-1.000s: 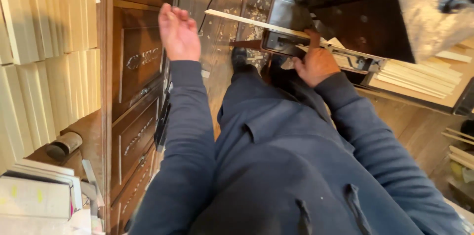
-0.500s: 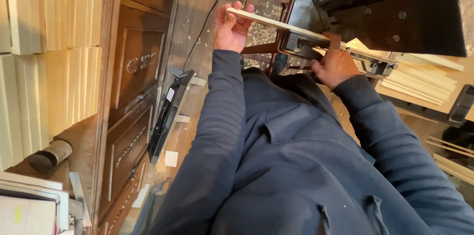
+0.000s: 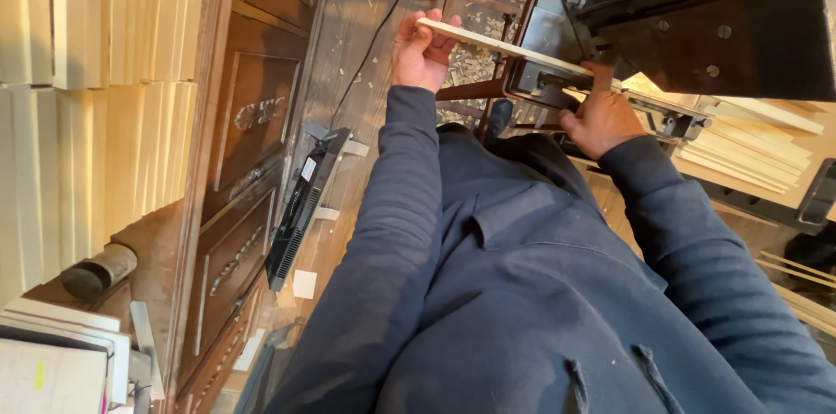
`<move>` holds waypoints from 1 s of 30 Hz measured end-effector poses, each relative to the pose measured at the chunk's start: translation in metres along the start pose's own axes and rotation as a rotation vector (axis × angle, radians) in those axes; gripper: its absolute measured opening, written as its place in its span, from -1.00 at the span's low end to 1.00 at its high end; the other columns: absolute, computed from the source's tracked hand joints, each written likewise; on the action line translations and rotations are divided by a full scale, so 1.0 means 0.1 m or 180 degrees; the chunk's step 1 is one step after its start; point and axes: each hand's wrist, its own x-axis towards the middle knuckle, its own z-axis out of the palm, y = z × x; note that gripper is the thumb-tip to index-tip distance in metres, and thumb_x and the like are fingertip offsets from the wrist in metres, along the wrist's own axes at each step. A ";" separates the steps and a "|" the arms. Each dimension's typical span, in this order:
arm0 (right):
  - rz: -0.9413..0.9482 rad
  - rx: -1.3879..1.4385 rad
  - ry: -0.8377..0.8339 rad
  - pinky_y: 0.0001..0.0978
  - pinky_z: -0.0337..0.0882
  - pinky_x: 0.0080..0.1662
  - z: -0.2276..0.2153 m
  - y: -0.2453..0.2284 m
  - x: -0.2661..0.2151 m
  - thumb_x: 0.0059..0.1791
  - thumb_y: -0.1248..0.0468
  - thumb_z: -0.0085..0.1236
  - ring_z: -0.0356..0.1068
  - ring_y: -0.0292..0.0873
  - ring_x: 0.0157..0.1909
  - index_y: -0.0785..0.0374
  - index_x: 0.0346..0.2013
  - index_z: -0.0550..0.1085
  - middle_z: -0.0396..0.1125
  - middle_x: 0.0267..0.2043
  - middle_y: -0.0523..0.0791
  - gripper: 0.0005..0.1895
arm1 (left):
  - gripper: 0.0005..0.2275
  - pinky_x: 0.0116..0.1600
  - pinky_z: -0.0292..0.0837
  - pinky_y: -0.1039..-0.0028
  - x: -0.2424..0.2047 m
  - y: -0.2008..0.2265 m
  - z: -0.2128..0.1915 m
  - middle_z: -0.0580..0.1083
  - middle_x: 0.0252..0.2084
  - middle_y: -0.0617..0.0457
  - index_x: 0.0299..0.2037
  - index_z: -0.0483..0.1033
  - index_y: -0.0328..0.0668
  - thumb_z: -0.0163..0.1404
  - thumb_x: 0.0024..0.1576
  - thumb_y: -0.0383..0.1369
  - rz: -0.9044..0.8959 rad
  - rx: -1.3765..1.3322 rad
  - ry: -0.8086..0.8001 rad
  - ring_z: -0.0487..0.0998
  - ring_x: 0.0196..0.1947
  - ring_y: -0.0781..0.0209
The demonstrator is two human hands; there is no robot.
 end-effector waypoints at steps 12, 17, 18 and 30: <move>-0.0059 0.0256 0.0067 0.09 0.47 -0.15 -0.01 0.07 0.02 -0.04 0.26 0.13 0.48 0.32 -0.29 0.37 0.37 -0.03 0.45 -0.43 0.19 -0.21 | -0.68 0.28 0.47 0.27 -0.02 0.51 0.56 0.49 0.27 -0.07 0.12 0.54 -0.11 0.24 0.17 -0.43 0.0023 0.0751 -0.0228 0.46 0.35 -0.20; -0.0081 0.0264 0.0085 0.14 0.45 -0.18 -0.05 0.11 0.02 -0.04 0.26 0.12 0.46 0.34 -0.33 0.37 0.38 -0.04 0.43 -0.47 0.19 -0.21 | -0.75 0.19 0.47 0.33 -0.02 0.91 1.40 0.51 0.08 -0.07 0.07 0.57 -0.25 0.12 0.28 -0.29 0.0697 0.0966 -0.0342 0.52 0.09 0.04; -0.0081 0.0269 0.0068 0.16 0.43 -0.20 -0.08 0.10 0.03 -0.03 0.25 0.11 0.45 0.34 -0.34 0.37 0.39 -0.04 0.42 -0.49 0.20 -0.20 | -0.75 0.08 0.45 0.41 0.01 0.93 1.66 0.53 -0.07 -0.04 0.01 0.62 -0.31 0.08 0.33 -0.26 0.0603 0.1464 -0.0736 0.53 -0.05 0.12; -0.0096 -0.0310 0.0238 0.16 0.42 -0.38 0.10 0.40 0.11 -0.05 0.13 0.15 0.43 0.28 -0.45 0.65 0.30 -0.02 0.39 -0.50 0.22 -0.13 | -0.87 -0.09 0.42 0.06 0.32 -1.04 2.28 0.48 -0.19 -0.13 -0.28 0.67 -0.14 0.05 0.13 -0.35 -0.1200 0.7262 -0.2998 0.48 -0.12 -0.17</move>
